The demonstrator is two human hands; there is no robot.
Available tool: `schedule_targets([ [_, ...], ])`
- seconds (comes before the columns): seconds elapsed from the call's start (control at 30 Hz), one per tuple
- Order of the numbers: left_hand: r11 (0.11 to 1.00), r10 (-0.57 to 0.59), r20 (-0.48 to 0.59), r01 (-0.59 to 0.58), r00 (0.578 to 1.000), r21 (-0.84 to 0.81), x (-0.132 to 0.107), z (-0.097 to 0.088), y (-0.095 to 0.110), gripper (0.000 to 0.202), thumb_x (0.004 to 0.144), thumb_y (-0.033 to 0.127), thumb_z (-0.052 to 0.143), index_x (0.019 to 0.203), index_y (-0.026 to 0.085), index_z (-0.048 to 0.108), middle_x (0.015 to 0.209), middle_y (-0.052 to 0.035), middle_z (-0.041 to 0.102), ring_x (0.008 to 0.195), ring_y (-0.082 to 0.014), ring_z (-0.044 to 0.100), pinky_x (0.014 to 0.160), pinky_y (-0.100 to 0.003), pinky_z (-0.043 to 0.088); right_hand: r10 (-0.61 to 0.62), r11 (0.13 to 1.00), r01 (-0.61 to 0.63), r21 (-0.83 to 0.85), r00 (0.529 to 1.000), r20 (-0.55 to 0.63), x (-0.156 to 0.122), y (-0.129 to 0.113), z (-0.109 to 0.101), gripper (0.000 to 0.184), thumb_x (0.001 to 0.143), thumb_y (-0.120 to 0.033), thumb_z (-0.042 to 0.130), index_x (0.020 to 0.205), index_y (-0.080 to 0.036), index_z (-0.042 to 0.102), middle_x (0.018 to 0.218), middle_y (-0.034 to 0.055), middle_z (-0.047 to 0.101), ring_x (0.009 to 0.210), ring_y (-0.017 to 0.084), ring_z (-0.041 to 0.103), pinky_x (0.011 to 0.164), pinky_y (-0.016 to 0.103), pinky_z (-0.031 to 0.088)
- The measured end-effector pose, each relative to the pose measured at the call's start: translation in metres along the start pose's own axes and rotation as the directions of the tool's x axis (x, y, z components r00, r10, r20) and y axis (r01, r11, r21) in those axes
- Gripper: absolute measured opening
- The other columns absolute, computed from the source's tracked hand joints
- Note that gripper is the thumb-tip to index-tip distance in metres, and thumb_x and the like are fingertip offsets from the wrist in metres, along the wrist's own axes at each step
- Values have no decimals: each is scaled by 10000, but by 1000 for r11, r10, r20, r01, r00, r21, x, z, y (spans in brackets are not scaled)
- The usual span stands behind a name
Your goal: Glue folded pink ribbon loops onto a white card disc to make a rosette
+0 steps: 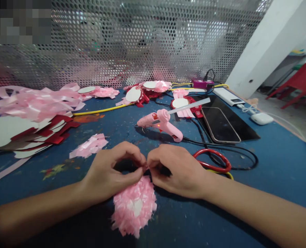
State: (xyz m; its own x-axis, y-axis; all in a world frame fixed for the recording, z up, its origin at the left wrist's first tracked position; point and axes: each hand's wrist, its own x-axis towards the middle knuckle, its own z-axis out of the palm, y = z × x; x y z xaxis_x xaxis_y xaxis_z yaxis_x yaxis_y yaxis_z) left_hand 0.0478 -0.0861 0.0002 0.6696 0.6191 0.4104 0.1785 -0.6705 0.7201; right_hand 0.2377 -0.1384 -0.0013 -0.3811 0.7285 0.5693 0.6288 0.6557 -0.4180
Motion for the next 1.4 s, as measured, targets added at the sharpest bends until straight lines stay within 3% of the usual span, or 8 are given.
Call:
schedule_targets([
  [0.23, 974, 124, 36, -129, 992, 188, -1, -1, 1, 298, 645, -15, 621, 831, 193, 516, 721, 85, 628, 636, -35, 601, 621, -113, 432, -39, 996, 39, -82, 999, 9, -2, 0, 4, 143, 732, -61, 514, 796, -188, 502, 650, -28, 586, 542, 82, 499, 513, 187, 388],
  [0.43, 947, 119, 74, -135, 990, 292, -3, 0, 3, 250, 639, -3, 575, 778, 193, 507, 652, 83, 587, 572, -59, 548, 548, -163, 402, -100, 986, 104, -131, 994, 33, -5, 0, 7, 155, 762, -70, 491, 833, -207, 475, 652, -30, 565, 549, 105, 481, 510, 218, 358],
  [0.57, 990, 22, 14, -24, 1000, 142, -3, 1, 1, 285, 666, -8, 584, 822, 211, 491, 708, 84, 619, 628, -57, 599, 610, -147, 463, -56, 989, 60, -133, 998, 31, -3, 2, 9, 170, 747, -61, 509, 793, -210, 442, 699, -1, 577, 614, 129, 511, 557, 244, 402],
  [0.73, 993, -107, -58, 103, 993, -61, -2, 2, -1, 232, 755, 75, 630, 841, 216, 467, 751, 61, 636, 648, -64, 630, 643, -163, 519, -10, 994, 7, -108, 1000, -27, 3, 1, 4, 142, 744, -127, 580, 852, -163, 496, 903, 87, 553, 896, 194, 535, 802, 337, 472],
  [1.4, 997, -69, -34, 68, 997, -28, -3, 0, -1, 168, 805, 116, 622, 868, 207, 496, 774, 39, 638, 658, -78, 633, 640, -202, 525, -20, 994, 14, -109, 998, -53, 4, 0, 2, 68, 801, -124, 558, 818, -183, 587, 912, 68, 563, 875, 175, 581, 760, 318, 505],
])
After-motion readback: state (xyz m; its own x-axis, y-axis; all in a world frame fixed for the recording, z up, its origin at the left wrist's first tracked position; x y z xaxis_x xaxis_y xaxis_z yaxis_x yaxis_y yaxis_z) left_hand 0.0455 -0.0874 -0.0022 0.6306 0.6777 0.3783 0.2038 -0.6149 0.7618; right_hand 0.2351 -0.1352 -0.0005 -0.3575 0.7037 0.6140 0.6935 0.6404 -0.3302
